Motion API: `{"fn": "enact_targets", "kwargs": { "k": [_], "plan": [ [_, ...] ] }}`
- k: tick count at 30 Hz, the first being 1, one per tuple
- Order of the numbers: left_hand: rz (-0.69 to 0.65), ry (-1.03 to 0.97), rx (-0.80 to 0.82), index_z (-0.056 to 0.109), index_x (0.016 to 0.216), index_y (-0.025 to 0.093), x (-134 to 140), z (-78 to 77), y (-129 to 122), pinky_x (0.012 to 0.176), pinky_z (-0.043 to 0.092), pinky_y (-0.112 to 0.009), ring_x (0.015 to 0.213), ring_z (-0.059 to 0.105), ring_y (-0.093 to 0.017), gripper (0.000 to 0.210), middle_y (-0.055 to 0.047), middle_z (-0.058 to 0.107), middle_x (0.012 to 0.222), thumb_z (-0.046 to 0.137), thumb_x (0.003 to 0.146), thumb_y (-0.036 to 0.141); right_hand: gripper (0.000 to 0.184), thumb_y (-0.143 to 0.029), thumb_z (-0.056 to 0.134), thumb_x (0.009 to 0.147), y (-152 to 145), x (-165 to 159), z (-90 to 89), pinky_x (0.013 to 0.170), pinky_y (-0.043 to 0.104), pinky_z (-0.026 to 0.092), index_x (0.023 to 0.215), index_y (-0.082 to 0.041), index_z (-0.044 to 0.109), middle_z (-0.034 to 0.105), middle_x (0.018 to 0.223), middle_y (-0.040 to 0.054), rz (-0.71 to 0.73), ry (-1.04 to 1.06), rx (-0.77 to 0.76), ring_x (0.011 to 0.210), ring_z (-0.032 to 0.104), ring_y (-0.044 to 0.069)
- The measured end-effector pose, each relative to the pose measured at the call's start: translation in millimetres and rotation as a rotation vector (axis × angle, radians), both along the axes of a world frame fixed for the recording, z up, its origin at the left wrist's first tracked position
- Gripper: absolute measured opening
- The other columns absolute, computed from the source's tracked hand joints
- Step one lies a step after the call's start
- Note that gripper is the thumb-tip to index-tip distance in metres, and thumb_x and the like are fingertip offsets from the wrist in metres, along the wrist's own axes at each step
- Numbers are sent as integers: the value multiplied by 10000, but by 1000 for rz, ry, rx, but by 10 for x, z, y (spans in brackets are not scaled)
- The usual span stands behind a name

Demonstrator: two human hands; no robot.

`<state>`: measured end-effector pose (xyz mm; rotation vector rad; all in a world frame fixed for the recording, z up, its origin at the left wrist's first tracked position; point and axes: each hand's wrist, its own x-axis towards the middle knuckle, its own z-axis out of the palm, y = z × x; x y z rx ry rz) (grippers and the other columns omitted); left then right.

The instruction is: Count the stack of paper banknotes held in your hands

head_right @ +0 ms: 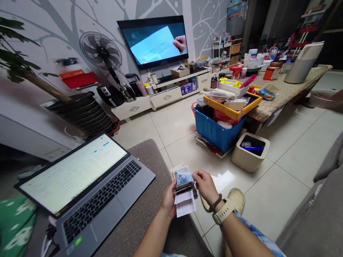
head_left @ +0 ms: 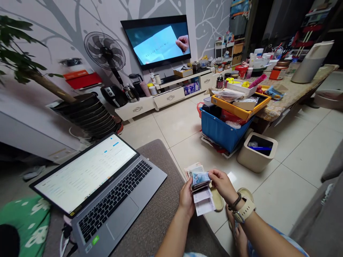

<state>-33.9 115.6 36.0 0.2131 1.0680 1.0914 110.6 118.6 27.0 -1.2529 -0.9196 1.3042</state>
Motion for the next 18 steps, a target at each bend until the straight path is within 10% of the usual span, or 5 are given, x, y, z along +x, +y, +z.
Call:
{"fn": "enact_targets", "kwargs": {
  "k": [18],
  "plan": [
    [-10, 38, 87, 744, 974, 95, 3, -58, -6, 846, 594, -425, 842, 762, -299, 409, -118, 788, 936, 818, 684, 374, 416, -570, 701, 713, 20, -4, 5, 477, 236, 305, 749, -169, 597, 515, 607, -40, 10, 47, -7, 486, 425, 99]
  ]
}}
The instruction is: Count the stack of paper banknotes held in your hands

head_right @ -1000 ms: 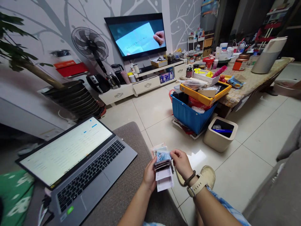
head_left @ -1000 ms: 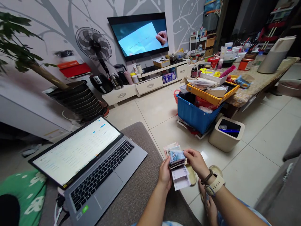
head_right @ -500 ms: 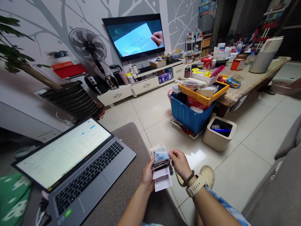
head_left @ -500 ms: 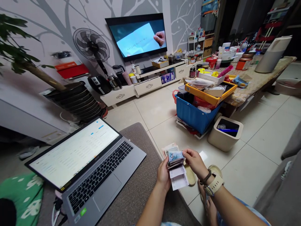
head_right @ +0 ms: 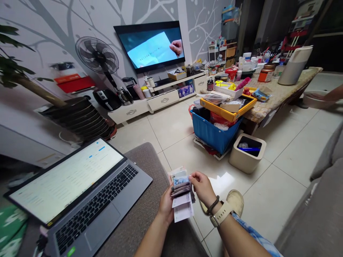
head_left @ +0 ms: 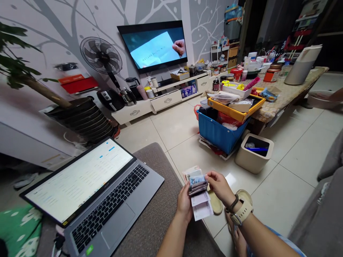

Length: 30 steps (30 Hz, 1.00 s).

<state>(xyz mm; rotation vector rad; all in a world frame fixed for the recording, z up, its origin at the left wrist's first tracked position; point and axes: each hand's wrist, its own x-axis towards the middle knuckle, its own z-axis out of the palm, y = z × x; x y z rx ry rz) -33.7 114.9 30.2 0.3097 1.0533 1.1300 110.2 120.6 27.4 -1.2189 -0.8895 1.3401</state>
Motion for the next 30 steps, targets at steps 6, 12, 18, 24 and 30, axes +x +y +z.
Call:
{"fn": "enact_targets", "kwargs": {
  "k": [6, 12, 18, 24, 30],
  "plan": [
    [-6, 24, 12, 746, 975, 99, -7, -30, 1, 830, 594, -418, 812, 761, -285, 394, -114, 788, 922, 803, 700, 375, 428, -584, 698, 693, 4, 5, 27, 472, 241, 307, 730, -170, 594, 511, 596, -39, 4, -4, -12, 480, 426, 101],
    [-13, 26, 8, 741, 1012, 107, -1, -28, -7, 812, 597, -418, 800, 759, -281, 388, -116, 786, 920, 779, 724, 364, 389, -551, 673, 725, 3, 18, -9, 478, 243, 329, 743, -168, 605, 526, 605, -35, 3, -23, -13, 481, 445, 103],
    [15, 27, -5, 747, 1010, 115, 14, 54, -23, 853, 593, -405, 906, 758, -288, 344, -114, 787, 967, 774, 724, 304, 362, -526, 657, 769, -6, 32, -32, 487, 242, 342, 730, -169, 612, 539, 629, -30, 6, -42, 4, 490, 469, 104],
    [5, 2, -5, 749, 939, 124, 17, 92, -30, 888, 582, -406, 986, 744, -303, 285, -125, 785, 991, 778, 717, 299, 360, -524, 650, 778, -18, 32, -32, 500, 242, 355, 718, -172, 606, 524, 620, -33, 19, -57, 7, 499, 469, 108],
    [18, 16, 18, 745, 932, 112, 1, 15, -22, 893, 570, -405, 1002, 736, -310, 358, -122, 786, 942, 816, 676, 353, 367, -535, 647, 786, -29, 30, -69, 508, 248, 359, 719, -178, 591, 520, 612, -31, 21, -81, 8, 505, 469, 116]
  ]
}}
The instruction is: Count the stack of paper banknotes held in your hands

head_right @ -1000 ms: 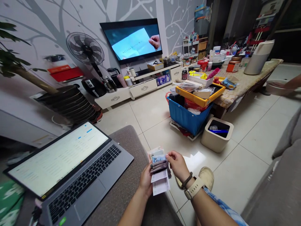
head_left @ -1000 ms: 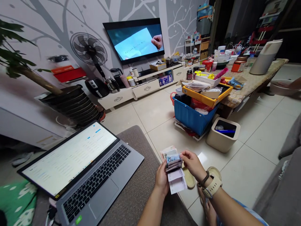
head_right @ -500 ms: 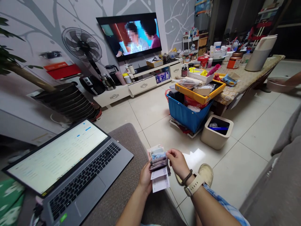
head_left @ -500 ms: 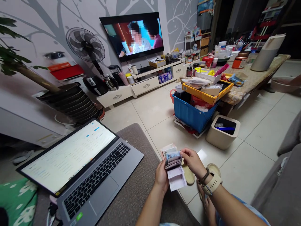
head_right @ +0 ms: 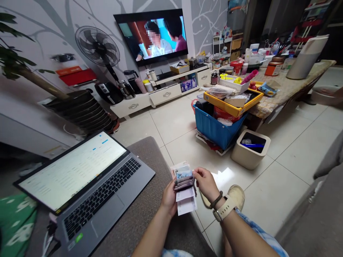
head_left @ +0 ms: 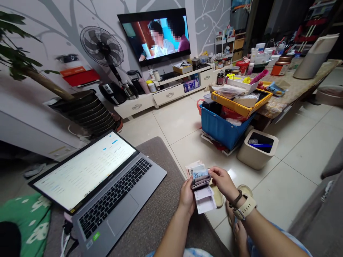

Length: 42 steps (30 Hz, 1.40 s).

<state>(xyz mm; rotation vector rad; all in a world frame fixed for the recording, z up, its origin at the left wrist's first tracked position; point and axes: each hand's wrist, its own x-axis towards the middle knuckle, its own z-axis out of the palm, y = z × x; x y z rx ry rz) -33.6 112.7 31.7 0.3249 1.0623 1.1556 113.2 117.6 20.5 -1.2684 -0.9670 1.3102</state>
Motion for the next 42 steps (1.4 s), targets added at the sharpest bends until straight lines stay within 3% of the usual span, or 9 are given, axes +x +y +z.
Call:
{"fn": "enact_targets", "kwargs": {
  "k": [14, 29, 33, 37, 42],
  "plan": [
    [23, 2, 12, 747, 869, 127, 65, -21, 51, 975, 531, -416, 1035, 730, -302, 308, -107, 793, 914, 814, 670, 352, 365, -548, 686, 711, 14, 57, 101, 484, 244, 351, 688, -198, 586, 512, 577, -35, -26, -25, -28, 493, 453, 110],
    [67, -25, 4, 707, 842, 121, 47, -56, 52, 1015, 520, -476, 1112, 698, -325, 202, -126, 779, 915, 754, 714, 270, 460, -629, 713, 794, 25, 49, 139, 496, 230, 324, 730, -189, 594, 598, 619, -8, 41, 94, -24, 499, 437, 87],
    [84, -1, 32, 717, 863, 128, 63, -59, 44, 1031, 506, -474, 1096, 705, -310, 202, -105, 782, 902, 757, 704, 246, 454, -582, 796, 720, 38, 44, 122, 525, 229, 333, 744, -199, 554, 577, 624, -21, 19, 55, -49, 553, 455, 99],
    [74, -4, 79, 728, 928, 122, 85, -51, 28, 1049, 483, -475, 1100, 704, -304, 281, -108, 783, 934, 782, 677, 237, 431, -511, 837, 680, 58, 59, 98, 502, 224, 284, 771, -201, 551, 502, 627, -57, -48, 51, -66, 535, 387, 79],
    [53, 2, 88, 734, 934, 129, 86, -58, 21, 1056, 474, -473, 1123, 695, -305, 293, -105, 784, 939, 795, 668, 237, 417, -493, 854, 644, 73, 87, 120, 525, 225, 318, 728, -190, 579, 548, 674, -32, -3, 39, -89, 583, 414, 86]
  ]
}}
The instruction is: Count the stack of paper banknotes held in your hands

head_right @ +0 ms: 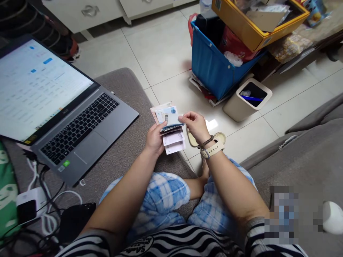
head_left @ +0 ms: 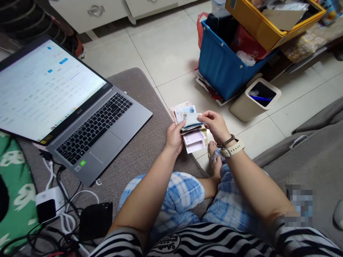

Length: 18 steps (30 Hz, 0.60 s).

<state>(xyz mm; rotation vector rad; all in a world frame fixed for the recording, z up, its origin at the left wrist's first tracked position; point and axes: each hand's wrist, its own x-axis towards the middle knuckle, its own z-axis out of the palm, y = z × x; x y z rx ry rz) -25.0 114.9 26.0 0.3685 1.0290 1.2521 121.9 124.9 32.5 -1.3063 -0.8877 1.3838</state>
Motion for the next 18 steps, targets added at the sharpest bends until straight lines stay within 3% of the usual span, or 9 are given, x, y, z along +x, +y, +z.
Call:
{"fn": "enact_targets", "kwargs": {
  "k": [10, 18],
  "plan": [
    [45, -11, -43, 737, 904, 120, 12, -25, 21, 1055, 492, -458, 1154, 683, -300, 205, -133, 782, 1000, 717, 795, 292, 339, -440, 811, 670, 2, 21, 15, 547, 230, 380, 714, -192, 585, 557, 669, -27, 29, 40, 13, 598, 462, 94],
    [29, -14, -62, 732, 939, 130, -8, -29, 28, 1058, 493, -477, 1167, 678, -313, 262, -139, 774, 1046, 743, 780, 338, 352, -466, 807, 684, 2, 35, 12, 502, 225, 351, 732, -194, 587, 541, 651, -36, 64, 44, 8, 546, 436, 83]
  ]
}}
